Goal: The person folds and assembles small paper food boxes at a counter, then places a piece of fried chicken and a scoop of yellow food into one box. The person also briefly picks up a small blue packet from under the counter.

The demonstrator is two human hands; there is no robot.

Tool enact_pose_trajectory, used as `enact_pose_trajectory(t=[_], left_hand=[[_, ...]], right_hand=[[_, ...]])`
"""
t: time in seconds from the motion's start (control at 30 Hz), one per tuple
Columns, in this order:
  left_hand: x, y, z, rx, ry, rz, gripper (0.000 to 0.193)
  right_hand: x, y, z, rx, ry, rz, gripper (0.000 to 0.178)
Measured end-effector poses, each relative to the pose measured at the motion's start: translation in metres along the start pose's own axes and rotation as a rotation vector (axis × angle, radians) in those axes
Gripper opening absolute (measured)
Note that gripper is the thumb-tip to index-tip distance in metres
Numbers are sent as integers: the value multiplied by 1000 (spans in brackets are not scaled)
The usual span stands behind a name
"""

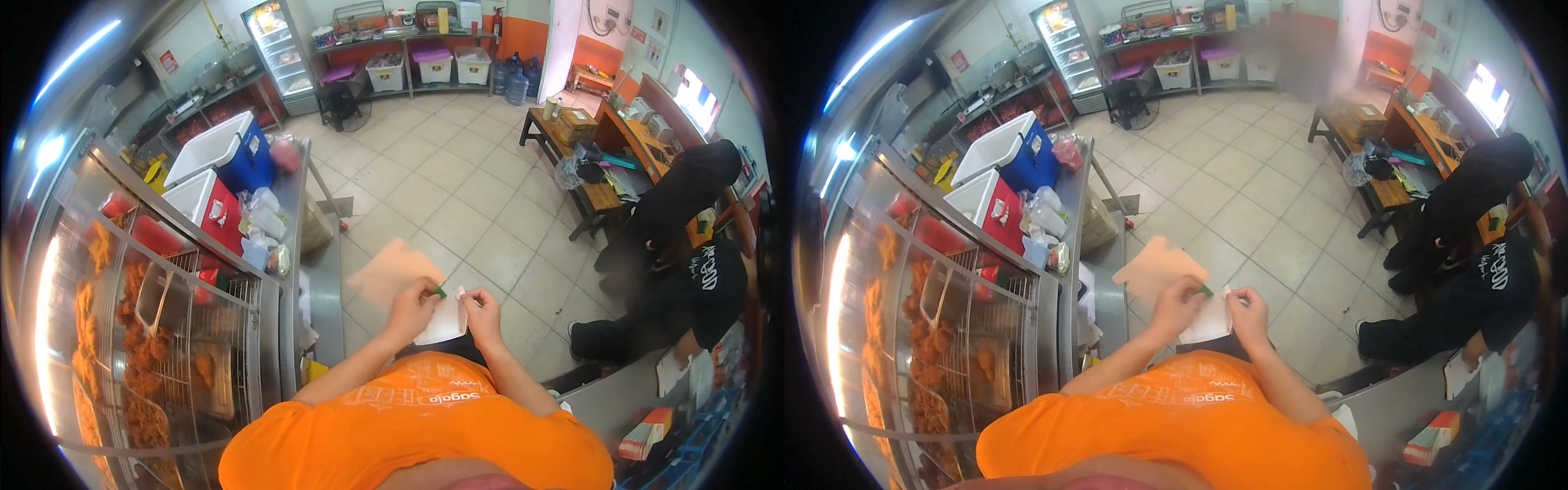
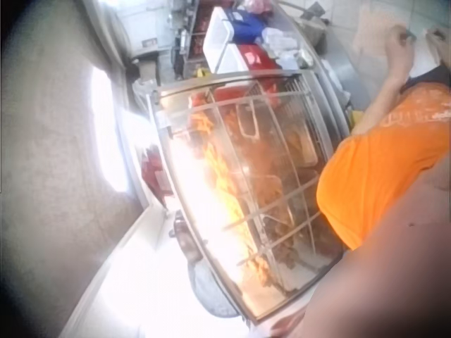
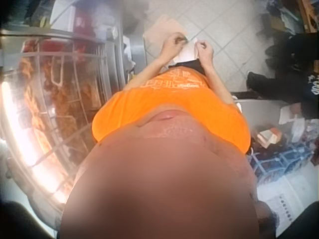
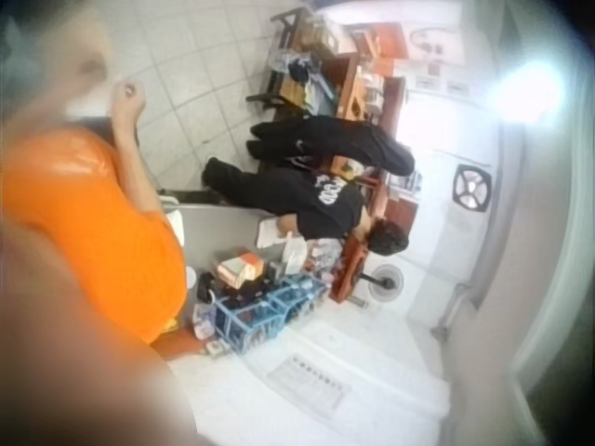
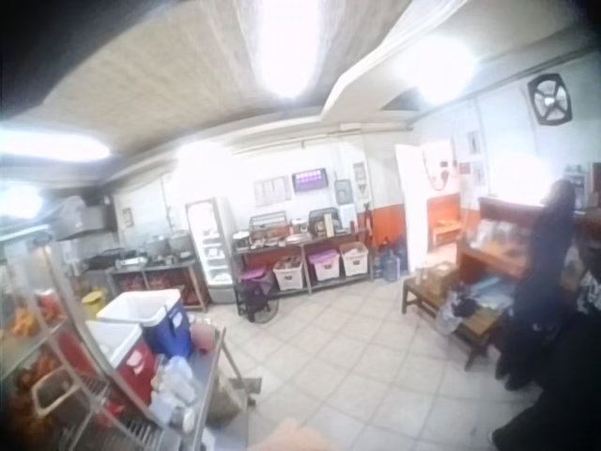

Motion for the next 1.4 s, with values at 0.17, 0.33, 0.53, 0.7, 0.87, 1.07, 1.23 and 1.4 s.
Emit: enact_pose_trajectory(t=[0.17,0.33,0.53,0.7,0.87,1.07,1.23,1.4], left_hand=[[-23,-11,-24,-245,-87,-85,14],[-22,-3,-16,-14,-436,-25,15],[-17,-16,-23,184,-547,-101,19],[-13,-28,-28,146,-452,-141,24],[-10,-28,-21,74,-426,-234,33],[-16,-21,-14,90,-464,-171,21],[-25,-12,-1,164,-672,40,19],[-47,-19,17,301,-1185,251,17]], right_hand=[[-13,-16,-7,-225,433,106,9],[-15,-18,9,-189,514,133,10],[-18,-14,5,-221,535,221,7],[-22,-13,4,-199,489,296,6],[-24,-9,11,-45,310,316,9],[-10,1,24,48,99,316,10],[8,-10,47,240,-225,280,13],[7,-22,40,124,-133,370,14]])
Point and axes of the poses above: each hand's wrist, its own y-axis towards the middle knuckle, its own x-axis out of the back of the hand, z = x × y, the point moved 6 cm from there along y, towards the middle knuckle, and after that the axes turned 9 degrees about -x, right-handed, at the moved point
